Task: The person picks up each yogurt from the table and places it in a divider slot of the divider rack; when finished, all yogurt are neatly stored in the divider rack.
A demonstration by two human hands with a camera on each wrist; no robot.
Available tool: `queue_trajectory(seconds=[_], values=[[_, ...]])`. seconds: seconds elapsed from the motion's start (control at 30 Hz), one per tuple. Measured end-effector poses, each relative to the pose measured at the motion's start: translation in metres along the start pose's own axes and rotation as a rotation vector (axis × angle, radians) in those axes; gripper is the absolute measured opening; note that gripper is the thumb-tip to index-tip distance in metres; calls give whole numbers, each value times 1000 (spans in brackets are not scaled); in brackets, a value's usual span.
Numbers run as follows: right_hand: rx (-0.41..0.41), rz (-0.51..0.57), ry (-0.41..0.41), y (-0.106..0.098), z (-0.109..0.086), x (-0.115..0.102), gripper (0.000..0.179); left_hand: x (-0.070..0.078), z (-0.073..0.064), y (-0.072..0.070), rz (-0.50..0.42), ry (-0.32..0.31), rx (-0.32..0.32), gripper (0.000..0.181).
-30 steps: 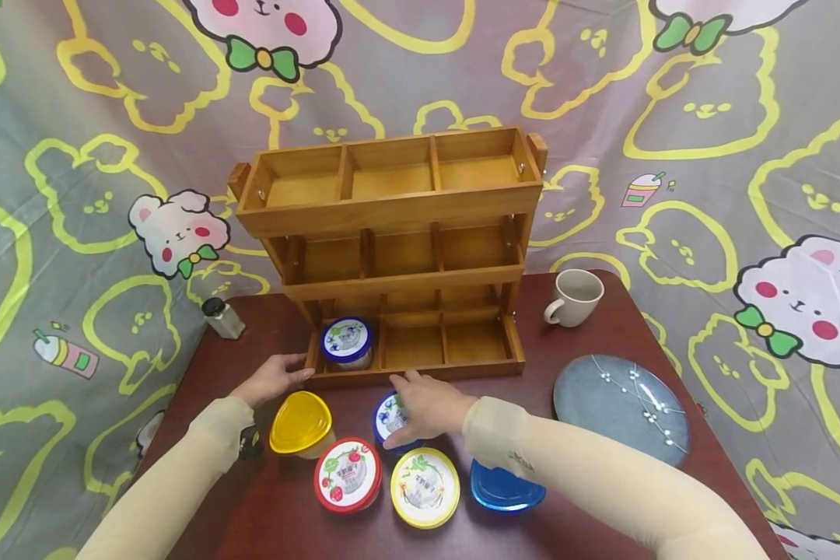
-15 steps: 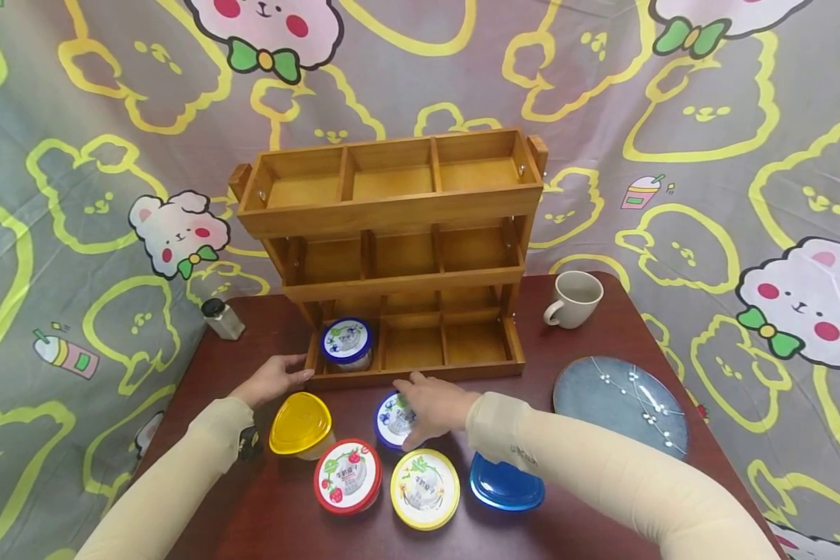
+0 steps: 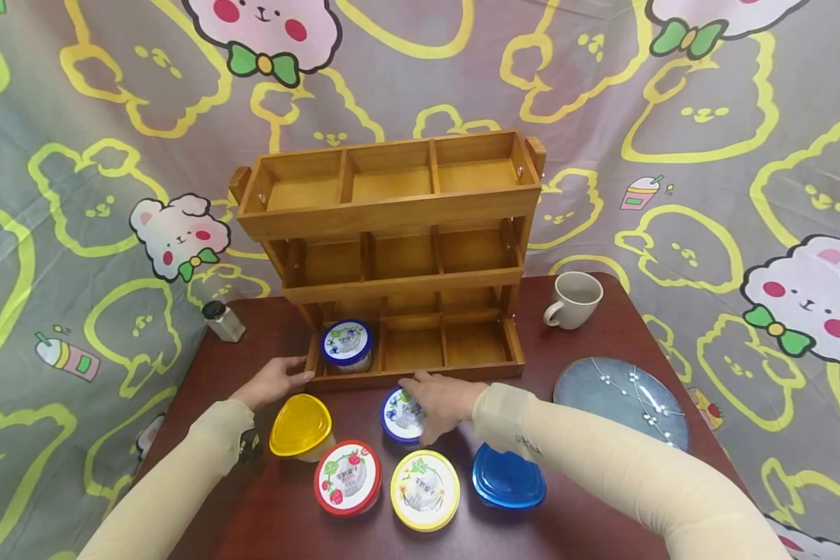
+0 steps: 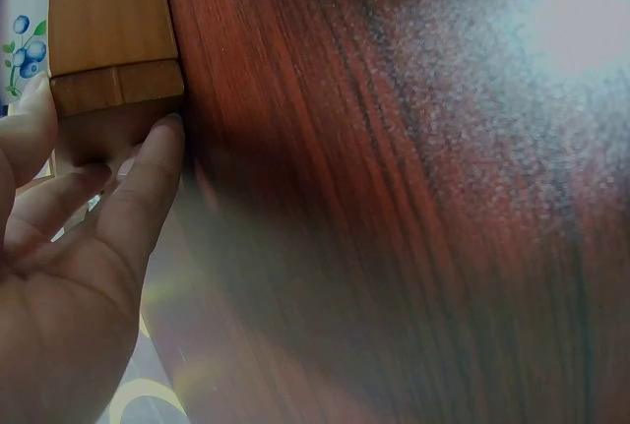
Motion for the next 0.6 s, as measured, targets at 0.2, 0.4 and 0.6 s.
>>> queue_trajectory(seconds=[0.2,0.4,0.6], values=[[8,51,-20,1,0,3,105,0,0,0,-5,-3,7,59],[54,80,-31,3,0,6,104,1,0,1,-11,1,7,59],[79,66,-27,3,2,6,104,2,0,0,16,-4,9,61]])
Point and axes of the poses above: each hand's wrist, its own z-axis towards the middle knuckle, its own y-axis out of the palm, x = y × z, the point moved 4 cm from there along z, towards the middle knuckle
